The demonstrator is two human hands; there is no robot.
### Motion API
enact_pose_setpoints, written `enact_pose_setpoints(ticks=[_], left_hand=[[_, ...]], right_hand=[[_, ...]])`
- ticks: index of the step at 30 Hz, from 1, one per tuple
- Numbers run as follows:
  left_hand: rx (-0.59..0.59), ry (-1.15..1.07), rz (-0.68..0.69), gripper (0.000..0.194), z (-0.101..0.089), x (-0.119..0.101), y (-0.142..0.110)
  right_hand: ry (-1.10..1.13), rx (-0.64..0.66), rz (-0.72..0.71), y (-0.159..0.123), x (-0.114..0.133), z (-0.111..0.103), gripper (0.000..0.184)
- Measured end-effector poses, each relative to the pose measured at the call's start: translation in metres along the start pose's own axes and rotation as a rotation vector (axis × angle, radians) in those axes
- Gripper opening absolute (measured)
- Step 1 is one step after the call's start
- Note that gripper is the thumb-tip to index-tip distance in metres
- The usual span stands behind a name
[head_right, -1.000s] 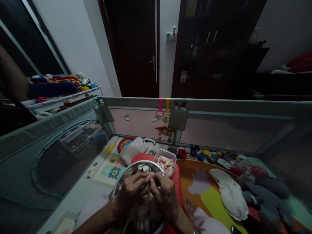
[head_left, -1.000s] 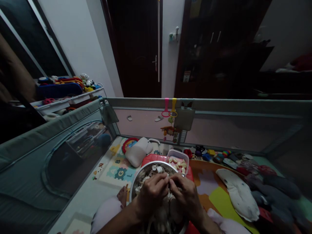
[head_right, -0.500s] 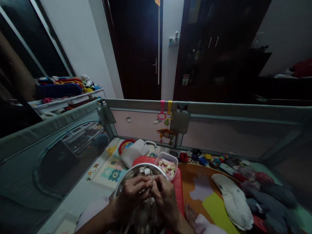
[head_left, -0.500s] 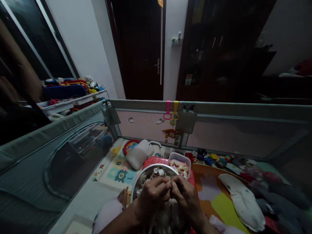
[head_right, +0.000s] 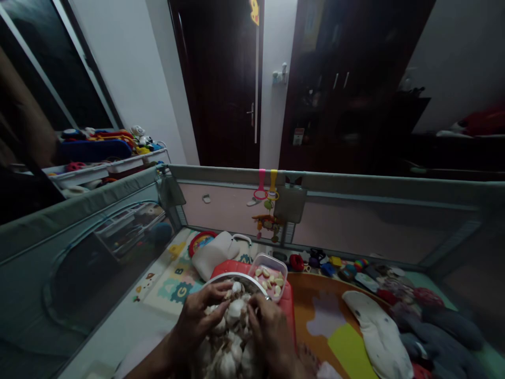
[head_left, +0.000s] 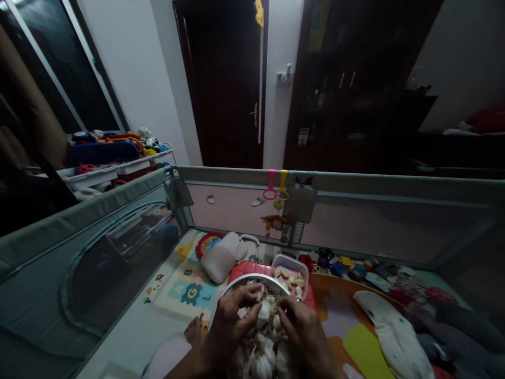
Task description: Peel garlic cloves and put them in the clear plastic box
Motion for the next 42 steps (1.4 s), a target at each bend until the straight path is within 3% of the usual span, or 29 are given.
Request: enact_pose_setpoints(ticks=[3,6,10,15,20,27,34,37,42], left_hand=[[0.047,-0.081,-0.045,0.004,0.006,0.007,0.003],[0.078,-0.081,0.025,0.004,0.01,0.005,0.007],[0.056,-0.07,0.123,0.007,0.008,-0.001,0.01],[0.029,-0.034,0.14,0.008,0.005,-0.004,0.009],[-0.002,0.001,0.152,0.007,0.004,-0.006,0.008],[0.045,-0.166,0.048,0.04,0.006,0.017,0.0],[0.034,-0.59,-0.232,0.023,0.012,0.028,0.008],[0.029,-0.727,-0.369,0.029,0.018,0.03,0.007],[0.043,-0.765,-0.403,0.034,0.021,0.033,0.005]], right_hand=[[-0.053,0.07,-0.082,-0.003,0.004,0.012,0.022],[-0.087,0.093,-0.09,-0.003,0.004,0.012,0.021],[0.008,0.045,-0.1,0.001,0.009,0.004,0.019],[0.154,-0.056,-0.133,0.003,0.02,0.0,0.019],[0.158,-0.079,-0.178,0.004,0.025,0.001,0.019],[0.03,-0.142,-0.314,-0.005,0.034,0.001,0.015],[0.06,-0.129,-0.284,-0.006,0.038,0.001,0.015],[0.036,-0.144,-0.269,-0.007,0.041,0.0,0.014],[-0.119,-0.216,-0.351,-0.009,0.042,0.007,0.018]])
Point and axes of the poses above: each hand's wrist, its own y-axis towards the middle knuckle, its own z-axis out of the palm, x = y × z, the point moved 5 cm from there along y, towards the middle knuckle, and after that the axes turned 7 degrees about x, right-handed, at the moved point
